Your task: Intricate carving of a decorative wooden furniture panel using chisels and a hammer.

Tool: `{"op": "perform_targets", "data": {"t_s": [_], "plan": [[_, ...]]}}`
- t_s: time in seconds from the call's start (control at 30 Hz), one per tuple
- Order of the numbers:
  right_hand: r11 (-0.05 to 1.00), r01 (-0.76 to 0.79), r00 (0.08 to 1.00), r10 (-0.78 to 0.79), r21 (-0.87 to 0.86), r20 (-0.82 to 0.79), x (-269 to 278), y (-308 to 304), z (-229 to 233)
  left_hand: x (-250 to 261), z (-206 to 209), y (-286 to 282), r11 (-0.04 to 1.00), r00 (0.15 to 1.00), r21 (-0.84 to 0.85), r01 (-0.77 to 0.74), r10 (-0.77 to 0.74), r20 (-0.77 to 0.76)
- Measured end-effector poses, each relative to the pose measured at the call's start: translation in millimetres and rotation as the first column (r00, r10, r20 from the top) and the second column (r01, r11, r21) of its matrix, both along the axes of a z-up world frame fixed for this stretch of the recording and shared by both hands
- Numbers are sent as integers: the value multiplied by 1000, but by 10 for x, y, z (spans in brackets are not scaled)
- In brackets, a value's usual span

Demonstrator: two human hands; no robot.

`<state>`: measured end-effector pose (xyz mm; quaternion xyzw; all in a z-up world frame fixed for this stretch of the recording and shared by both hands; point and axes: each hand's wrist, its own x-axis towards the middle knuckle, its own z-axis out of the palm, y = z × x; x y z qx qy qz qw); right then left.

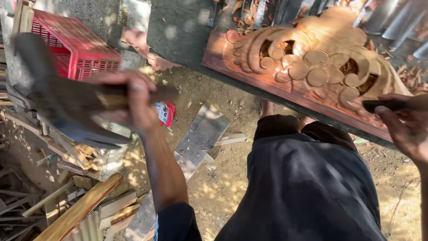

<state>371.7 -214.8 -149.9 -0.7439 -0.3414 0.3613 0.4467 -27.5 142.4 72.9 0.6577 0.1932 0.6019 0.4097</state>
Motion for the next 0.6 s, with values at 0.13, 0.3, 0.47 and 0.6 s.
{"op": "perform_targets", "data": {"t_s": [0.13, 0.3, 0.47, 0.6], "plan": [[999, 41, 999, -41, 27, 33, -24, -203, -366, -49, -611, 966, 993, 992, 118, -17, 2, 125], [984, 152, 944, -117, -90, 308, -400, 98, 80, 57, -2381, 1688, 880, 986, -473, -47, 117, 120], [995, 95, 977, -98, 21, 190, -40, -432, -1590, -167, -2016, 1547, 877, 986, -478, -48, -34, -162], [993, 110, 976, -115, 37, 186, -51, -482, -1781, -190, -1452, 851, 587, 944, -773, 240, -327, 44]]}}
